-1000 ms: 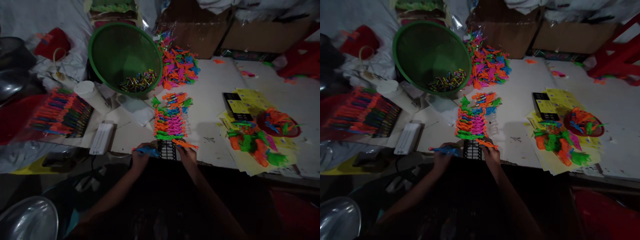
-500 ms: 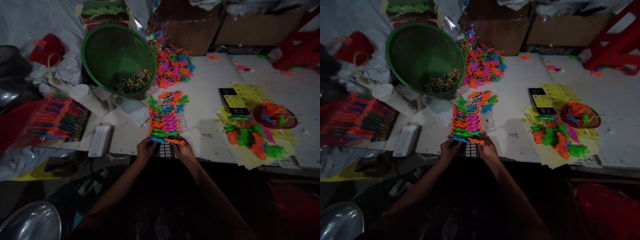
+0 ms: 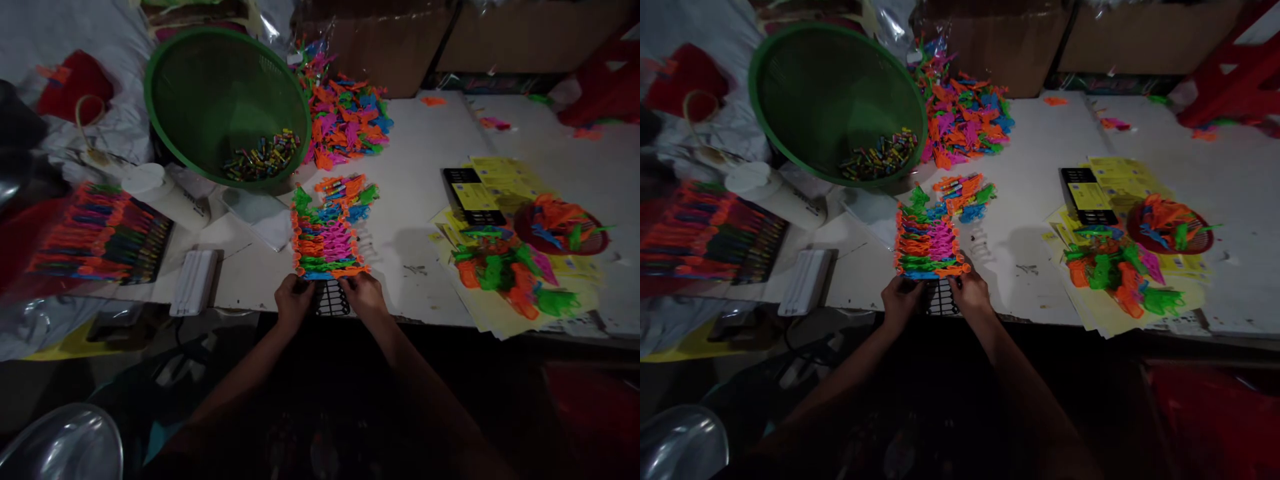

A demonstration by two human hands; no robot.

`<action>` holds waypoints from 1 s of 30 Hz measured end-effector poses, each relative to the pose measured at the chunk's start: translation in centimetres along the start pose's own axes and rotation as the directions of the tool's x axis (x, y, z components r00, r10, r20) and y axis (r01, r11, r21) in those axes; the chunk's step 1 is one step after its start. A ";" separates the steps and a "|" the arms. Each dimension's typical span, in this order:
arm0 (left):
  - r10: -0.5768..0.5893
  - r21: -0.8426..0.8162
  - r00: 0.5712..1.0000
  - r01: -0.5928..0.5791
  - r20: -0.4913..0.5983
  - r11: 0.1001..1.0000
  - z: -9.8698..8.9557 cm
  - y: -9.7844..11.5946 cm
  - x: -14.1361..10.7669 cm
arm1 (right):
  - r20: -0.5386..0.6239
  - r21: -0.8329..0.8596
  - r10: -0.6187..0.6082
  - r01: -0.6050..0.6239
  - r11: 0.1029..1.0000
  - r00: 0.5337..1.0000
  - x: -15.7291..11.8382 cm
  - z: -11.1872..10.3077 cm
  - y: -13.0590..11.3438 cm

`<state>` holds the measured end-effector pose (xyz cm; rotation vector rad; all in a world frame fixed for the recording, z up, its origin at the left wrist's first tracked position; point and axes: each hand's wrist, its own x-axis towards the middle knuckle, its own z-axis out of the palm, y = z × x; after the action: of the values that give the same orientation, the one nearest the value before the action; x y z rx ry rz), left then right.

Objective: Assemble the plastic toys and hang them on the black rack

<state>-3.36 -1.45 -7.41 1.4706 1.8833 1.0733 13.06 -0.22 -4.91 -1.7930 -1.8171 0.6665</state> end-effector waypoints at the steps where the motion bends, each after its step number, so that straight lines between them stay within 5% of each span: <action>1: 0.004 -0.001 1.000 -0.004 0.002 1.000 0.0 -0.1 0.0 | 0.003 -0.015 0.004 -0.004 1.000 1.000 0.1 0.1 0.0; 17: 0.077 -0.038 0.992 -0.074 0.102 0.997 -0.9 0.9 -0.4 | 0.096 -0.210 0.069 -0.047 0.977 0.993 -1.5 -0.9 -0.6; 24: 0.194 -0.038 0.973 -0.191 0.123 0.981 -1.6 1.1 -0.5 | -0.001 -0.020 0.017 -0.017 1.000 1.000 -1.8 -1.1 1.4; 30: 0.287 0.074 0.944 -0.302 0.161 0.951 -1.9 0.7 -0.4 | -0.070 -0.223 -0.094 0.076 0.972 0.993 -1.9 -0.4 0.8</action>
<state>-4.40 -2.33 -5.82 1.8805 1.6676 0.9792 14.00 -2.12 -5.13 -1.8388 -1.9640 0.3664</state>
